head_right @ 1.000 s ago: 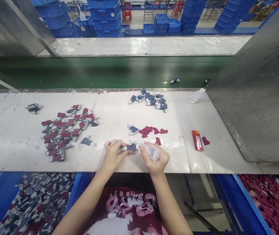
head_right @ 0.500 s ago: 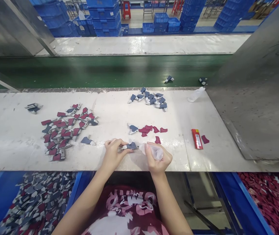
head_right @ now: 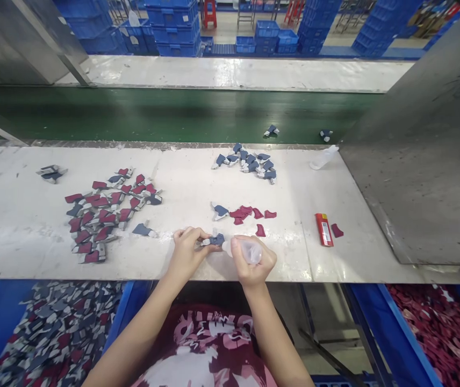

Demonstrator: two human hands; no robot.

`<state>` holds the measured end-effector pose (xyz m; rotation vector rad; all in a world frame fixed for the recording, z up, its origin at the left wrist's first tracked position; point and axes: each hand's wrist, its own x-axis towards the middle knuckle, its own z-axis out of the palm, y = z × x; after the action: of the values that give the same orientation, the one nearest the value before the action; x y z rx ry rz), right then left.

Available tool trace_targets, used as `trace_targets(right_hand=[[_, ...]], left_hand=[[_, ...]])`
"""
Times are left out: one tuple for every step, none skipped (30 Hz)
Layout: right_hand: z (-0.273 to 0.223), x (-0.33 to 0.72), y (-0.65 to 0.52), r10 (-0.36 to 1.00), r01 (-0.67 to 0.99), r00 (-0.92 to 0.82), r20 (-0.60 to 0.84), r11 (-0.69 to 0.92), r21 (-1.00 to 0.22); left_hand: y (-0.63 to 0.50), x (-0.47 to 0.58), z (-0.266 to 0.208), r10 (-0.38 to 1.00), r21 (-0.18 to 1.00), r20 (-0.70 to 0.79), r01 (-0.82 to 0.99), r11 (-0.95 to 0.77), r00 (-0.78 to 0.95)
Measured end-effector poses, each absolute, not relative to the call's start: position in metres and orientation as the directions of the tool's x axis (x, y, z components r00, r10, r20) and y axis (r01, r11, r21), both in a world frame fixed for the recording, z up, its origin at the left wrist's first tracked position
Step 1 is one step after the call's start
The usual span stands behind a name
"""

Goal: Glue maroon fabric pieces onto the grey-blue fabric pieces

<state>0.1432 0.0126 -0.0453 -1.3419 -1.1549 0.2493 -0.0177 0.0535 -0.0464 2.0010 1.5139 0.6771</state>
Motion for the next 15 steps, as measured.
trace_targets(right_hand=[[-0.0451,0.1421,0.0130,0.728,0.455,0.464,0.505,0.294,-0.841],[-0.0451,0.1413,0.0134,0.729,0.460,0.458,0.509,0.296,-0.837],[-0.0451,0.1409,0.0136,0.730,0.469,0.449,0.515,0.298,-0.831],[-0.0452,0.1408,0.0138,0.731,0.480,0.439,0.522,0.300,-0.824],[-0.0454,0.1407,0.0139,0.732,0.492,0.430,0.529,0.301,-0.817],[-0.0457,0.1407,0.0141,0.732,0.503,0.421,0.536,0.303,-0.809],[-0.0459,0.1406,0.0143,0.731,0.510,0.416,0.541,0.305,-0.804],[-0.0462,0.1403,0.0146,0.729,0.513,0.415,0.544,0.306,-0.802],[-0.0465,0.1400,0.0150,0.727,0.512,0.416,0.546,0.309,-0.802],[-0.0468,0.1396,0.0154,0.726,0.510,0.416,0.548,0.313,-0.802],[-0.0470,0.1392,0.0158,0.725,0.509,0.414,0.550,0.317,-0.800],[-0.0472,0.1388,0.0163,0.725,0.511,0.410,0.553,0.320,-0.798],[-0.0473,0.1384,0.0168,0.726,0.515,0.404,0.557,0.322,-0.794],[-0.0473,0.1382,0.0171,0.728,0.521,0.396,0.560,0.324,-0.789],[-0.0472,0.1380,0.0175,0.728,0.527,0.390,0.564,0.326,-0.785]], left_hand=[[0.0534,-0.0179,-0.0467,0.966,0.677,0.074,0.699,-0.230,0.247],[0.0534,-0.0180,-0.0469,0.966,0.675,0.074,0.700,-0.232,0.248],[0.0535,-0.0180,-0.0469,0.966,0.675,0.073,0.701,-0.231,0.247],[0.0536,-0.0179,-0.0469,0.967,0.675,0.072,0.701,-0.229,0.246],[0.0538,-0.0178,-0.0469,0.967,0.676,0.071,0.701,-0.227,0.245],[0.0539,-0.0176,-0.0468,0.967,0.677,0.070,0.700,-0.225,0.243],[0.0540,-0.0175,-0.0467,0.968,0.678,0.069,0.700,-0.223,0.242],[0.0540,-0.0174,-0.0465,0.968,0.679,0.067,0.700,-0.221,0.241],[0.0540,-0.0173,-0.0463,0.969,0.679,0.063,0.701,-0.218,0.239],[0.0541,-0.0172,-0.0461,0.970,0.679,0.059,0.702,-0.214,0.238],[0.0541,-0.0172,-0.0458,0.970,0.679,0.054,0.704,-0.209,0.236],[0.0542,-0.0171,-0.0456,0.971,0.680,0.050,0.704,-0.205,0.235],[0.0543,-0.0171,-0.0453,0.971,0.681,0.046,0.704,-0.202,0.234],[0.0544,-0.0171,-0.0452,0.971,0.681,0.044,0.704,-0.200,0.234],[0.0545,-0.0170,-0.0451,0.971,0.682,0.045,0.703,-0.201,0.234]])
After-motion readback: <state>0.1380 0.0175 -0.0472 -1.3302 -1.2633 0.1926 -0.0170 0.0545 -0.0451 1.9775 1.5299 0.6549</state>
